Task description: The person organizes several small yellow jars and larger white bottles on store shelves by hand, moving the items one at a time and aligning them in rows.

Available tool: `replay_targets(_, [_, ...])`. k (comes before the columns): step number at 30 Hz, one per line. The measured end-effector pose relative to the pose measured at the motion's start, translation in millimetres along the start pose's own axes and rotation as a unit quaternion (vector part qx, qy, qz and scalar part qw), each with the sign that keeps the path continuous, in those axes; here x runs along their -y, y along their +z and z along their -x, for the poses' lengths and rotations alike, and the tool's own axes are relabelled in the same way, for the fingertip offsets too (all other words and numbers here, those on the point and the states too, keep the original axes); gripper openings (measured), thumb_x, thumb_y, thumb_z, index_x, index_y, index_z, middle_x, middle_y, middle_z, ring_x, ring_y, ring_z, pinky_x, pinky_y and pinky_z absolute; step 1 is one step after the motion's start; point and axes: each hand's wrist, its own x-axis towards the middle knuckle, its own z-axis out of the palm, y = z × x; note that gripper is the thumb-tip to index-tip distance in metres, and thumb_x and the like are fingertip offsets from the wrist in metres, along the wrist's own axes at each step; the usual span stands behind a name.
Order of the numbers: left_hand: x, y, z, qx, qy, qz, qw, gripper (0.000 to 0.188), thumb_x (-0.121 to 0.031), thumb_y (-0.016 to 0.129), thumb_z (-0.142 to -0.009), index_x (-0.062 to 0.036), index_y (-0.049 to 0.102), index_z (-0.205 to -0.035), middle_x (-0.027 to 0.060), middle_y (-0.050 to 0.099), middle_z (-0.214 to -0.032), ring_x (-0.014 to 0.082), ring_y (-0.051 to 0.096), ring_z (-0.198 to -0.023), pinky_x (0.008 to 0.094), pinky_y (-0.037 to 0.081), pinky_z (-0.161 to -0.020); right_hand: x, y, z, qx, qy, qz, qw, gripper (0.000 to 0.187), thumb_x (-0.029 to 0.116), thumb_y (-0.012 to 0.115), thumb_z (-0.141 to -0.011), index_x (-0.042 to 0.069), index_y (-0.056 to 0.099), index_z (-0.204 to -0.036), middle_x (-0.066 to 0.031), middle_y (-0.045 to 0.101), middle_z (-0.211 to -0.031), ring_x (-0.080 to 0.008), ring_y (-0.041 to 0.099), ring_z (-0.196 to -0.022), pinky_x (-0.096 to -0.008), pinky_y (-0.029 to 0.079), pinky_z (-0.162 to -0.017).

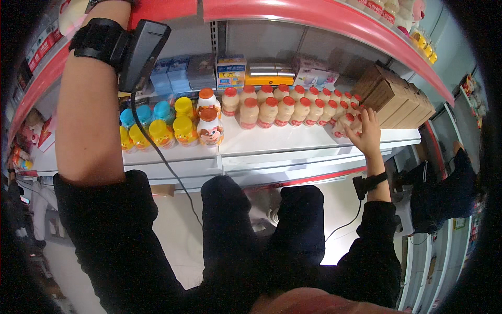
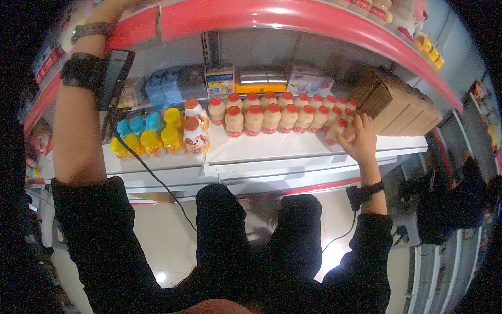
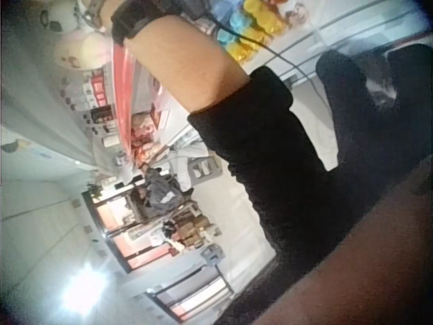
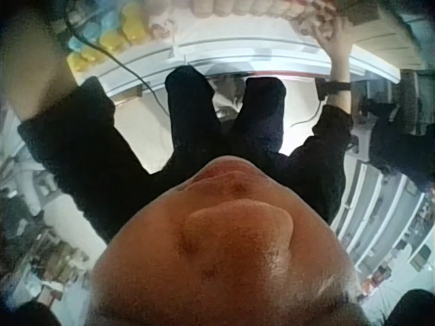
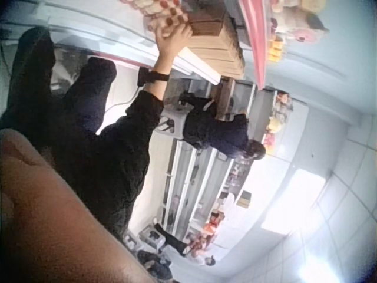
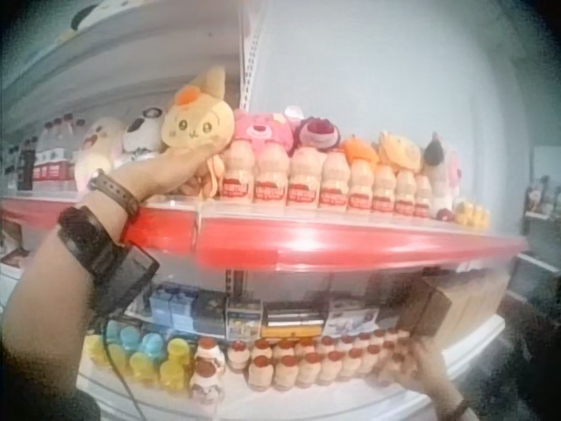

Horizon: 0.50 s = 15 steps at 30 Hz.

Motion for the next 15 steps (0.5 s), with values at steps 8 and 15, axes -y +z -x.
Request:
replay_targets(8, [-6, 1, -9, -0.014, -0.018, -0.056, 0.998, 0.065, -0.061, 0.034, -0.096, -0.0046, 0.059, -0.116, 0.0084, 0.063, -0.094, 0.0158, 0.058, -0.081, 0.0273, 0.049, -0.072, -11, 23, 16, -0.072, 0.020, 0.093, 0.993, 0.055, 0.041, 0.073, -0.070, 0.001, 0.056, -0.104, -0.0169, 0.055, -0.102, -0.0366, 0.050, -0.096, -0.0477, 0.038, -0.084])
replay_targets(15, [-9, -3, -4, 0.001, -0.043, -0.075, 0.996, 0.067, -0.063, 0.030, -0.095, -0.0046, 0.057, -0.116, 0.0066, 0.060, -0.088, 0.0140, 0.055, -0.077, 0.0274, 0.049, -0.074, 12, 42, 18, -0.117, 0.018, 0.125, 0.985, 0.056, 0.044, 0.073, -0.071, 0.000, 0.057, -0.102, -0.0193, 0.055, -0.106, -0.0372, 0.050, -0.100, -0.0467, 0.036, -0.088])
